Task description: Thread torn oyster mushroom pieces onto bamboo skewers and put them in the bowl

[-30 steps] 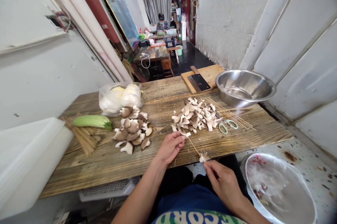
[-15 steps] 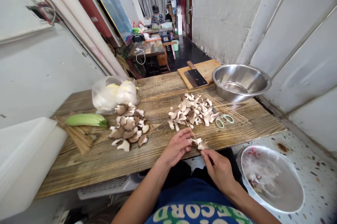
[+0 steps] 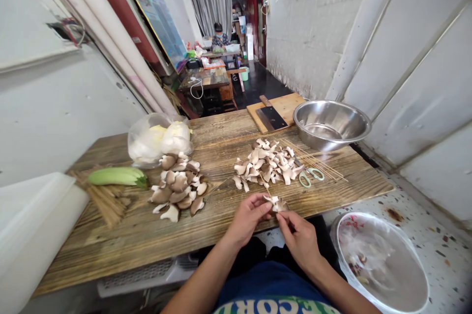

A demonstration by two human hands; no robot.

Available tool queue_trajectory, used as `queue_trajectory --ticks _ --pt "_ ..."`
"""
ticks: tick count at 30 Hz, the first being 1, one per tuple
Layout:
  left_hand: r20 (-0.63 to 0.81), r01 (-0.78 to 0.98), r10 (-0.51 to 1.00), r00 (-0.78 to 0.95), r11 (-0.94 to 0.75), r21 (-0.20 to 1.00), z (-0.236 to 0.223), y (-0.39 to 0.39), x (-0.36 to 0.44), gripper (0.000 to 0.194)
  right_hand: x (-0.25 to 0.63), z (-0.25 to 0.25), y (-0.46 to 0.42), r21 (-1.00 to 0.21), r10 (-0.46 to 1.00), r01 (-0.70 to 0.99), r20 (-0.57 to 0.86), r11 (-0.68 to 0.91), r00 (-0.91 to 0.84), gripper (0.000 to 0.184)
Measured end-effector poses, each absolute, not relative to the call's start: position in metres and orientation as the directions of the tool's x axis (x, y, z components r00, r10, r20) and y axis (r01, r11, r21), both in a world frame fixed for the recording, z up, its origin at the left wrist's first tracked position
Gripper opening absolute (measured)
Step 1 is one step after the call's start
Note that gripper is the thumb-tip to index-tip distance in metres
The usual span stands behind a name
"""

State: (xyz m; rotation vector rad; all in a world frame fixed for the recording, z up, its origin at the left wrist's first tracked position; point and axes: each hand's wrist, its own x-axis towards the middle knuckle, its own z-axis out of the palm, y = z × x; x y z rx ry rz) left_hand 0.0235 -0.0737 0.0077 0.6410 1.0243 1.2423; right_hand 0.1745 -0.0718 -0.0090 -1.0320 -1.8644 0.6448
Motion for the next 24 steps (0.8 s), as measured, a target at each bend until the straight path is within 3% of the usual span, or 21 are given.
queue_trajectory --ticks 3,9,16,19,21,22,24 --pt "-0.316 -0.495 0.949 0.011 0.280 0.823 0.009 -0.074 0.025 0.028 0.176 -0.012 -0.074 -0.815 0.894 0.376 0.362 0.441 -0.265 0.022" --pt "-0.300 -0.547 0.954 -0.013 0.244 0.801 0.009 -0.074 0.022 0.027 0.180 -0.020 -0.085 -0.976 0.927 0.213 -0.040 0.043 -0.372 0.032" --pt "-0.319 -0.505 0.947 0.041 0.295 0.811 0.007 -0.074 0.022 0.033 0.181 -0.021 -0.085 -0.983 0.938 0.185 -0.047 0.019 -0.345 0.037" --pt "-0.258 -0.248 0.955 -0.144 0.217 0.944 0.004 -0.070 0.006 0.037 0.184 -0.018 -0.084 -0.978 0.954 0.205 -0.032 0.031 -0.298 0.039" --pt "-0.050 0.128 0.930 -0.364 0.103 0.986 0.005 -0.064 -0.013 0.029 0.187 -0.017 -0.084 -0.976 0.962 0.215 -0.030 0.031 -0.273 0.040" --pt "0.099 0.347 0.910 -0.403 0.052 0.936 0.007 -0.061 -0.022 0.024 0.188 -0.017 -0.084 -0.975 0.963 0.218 -0.032 0.028 -0.266 0.040" --pt "0.319 0.662 0.907 -0.274 -0.063 0.747 0.012 -0.056 -0.038 0.025 0.190 -0.017 -0.083 -0.974 0.965 0.224 -0.035 0.025 -0.260 0.040"
